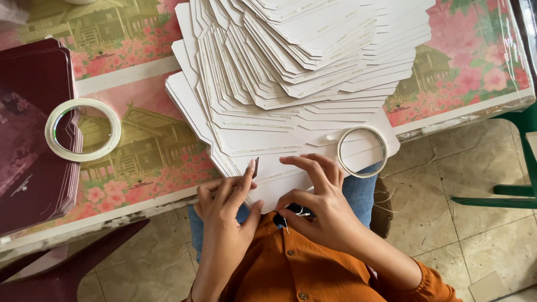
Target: The person repeatedly applies a white circular ring to the edge of stacked white paper pieces, pressing it down with their fingers. They handle the rings and paper by hand, working through a large stack on a floral-patterned table.
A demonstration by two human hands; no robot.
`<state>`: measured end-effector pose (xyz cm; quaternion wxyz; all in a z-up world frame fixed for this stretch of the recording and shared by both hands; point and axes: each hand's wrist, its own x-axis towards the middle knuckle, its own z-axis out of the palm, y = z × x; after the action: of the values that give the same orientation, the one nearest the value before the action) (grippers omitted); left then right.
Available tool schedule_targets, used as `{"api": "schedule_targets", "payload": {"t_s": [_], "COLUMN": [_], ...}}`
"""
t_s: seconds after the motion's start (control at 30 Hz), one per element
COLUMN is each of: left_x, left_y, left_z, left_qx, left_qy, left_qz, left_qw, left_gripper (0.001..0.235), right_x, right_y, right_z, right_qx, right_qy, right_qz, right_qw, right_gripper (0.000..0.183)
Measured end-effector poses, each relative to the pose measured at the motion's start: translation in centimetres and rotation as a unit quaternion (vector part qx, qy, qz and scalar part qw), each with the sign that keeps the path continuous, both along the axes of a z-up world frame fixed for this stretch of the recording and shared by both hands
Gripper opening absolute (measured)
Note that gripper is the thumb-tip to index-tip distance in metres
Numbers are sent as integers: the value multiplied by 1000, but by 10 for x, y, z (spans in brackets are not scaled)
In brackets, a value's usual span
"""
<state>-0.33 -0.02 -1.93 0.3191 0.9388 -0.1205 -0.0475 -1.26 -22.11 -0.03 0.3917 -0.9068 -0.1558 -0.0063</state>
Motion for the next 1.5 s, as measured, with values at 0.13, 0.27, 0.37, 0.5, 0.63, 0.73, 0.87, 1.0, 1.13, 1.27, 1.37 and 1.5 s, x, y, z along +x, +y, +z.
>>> {"api": "schedule_targets", "payload": {"t_s": [0.13, 0.27, 0.37, 0.5, 0.63, 0.73, 0.87, 1.0, 1.13, 1.27, 1.37, 1.5], "left_x": [1, 1, 0, -1, 0, 1, -1, -2, -1, 0, 1, 2], "left_y": [0, 0, 2, -3, -6, -5, -1, -1, -1, -3, -4, -6], "left_z": [1, 2, 0, -9, -1, -4, -12, -14, -12, -10, -8, -6], "left_qx": [-17, -14, -23, -22, -3, 1, -18, -27, -26, -13, -7, -8], "left_qy": [18, 18, 29, 22, 33, 64, 66, 63, 75, 86, 104, 108], "left_qz": [3, -2, -2, 26, 18, 20, 17, 11, 12, 13, 16, 18], "left_qw": [1000, 1000, 999, 999, 999, 998, 998, 998, 997, 996, 994, 994], "left_gripper": [74, 72, 78, 100, 96, 96, 98, 95, 93, 94, 93, 93], "right_x": [2, 2, 1, -2, -9, -10, -3, -2, -3, 2, 2, 5], "right_y": [0, 4, 8, 8, -2, -27, -62, -74, -72, -80, -83, -83], "right_z": [1, -5, -6, -6, -6, -6, 14, 7, 3, 0, -4, -8], "right_qx": [9, -28, -51, -80, -96, -165, -134, -144, -149, -101, -105, -83], "right_qy": [7, -16, -28, -49, -53, -147, -123, -95, -81, -95, -97, -84], "right_qz": [18, -1, -16, -11, -16, -64, -93, -62, -72, -82, -111, -103], "right_qw": [1000, 999, 998, 996, 994, 973, 979, 983, 983, 987, 983, 988], "right_gripper": [4, 6, 7, 9, 19, 65, 30, 32, 18, 29, 26, 30]}}
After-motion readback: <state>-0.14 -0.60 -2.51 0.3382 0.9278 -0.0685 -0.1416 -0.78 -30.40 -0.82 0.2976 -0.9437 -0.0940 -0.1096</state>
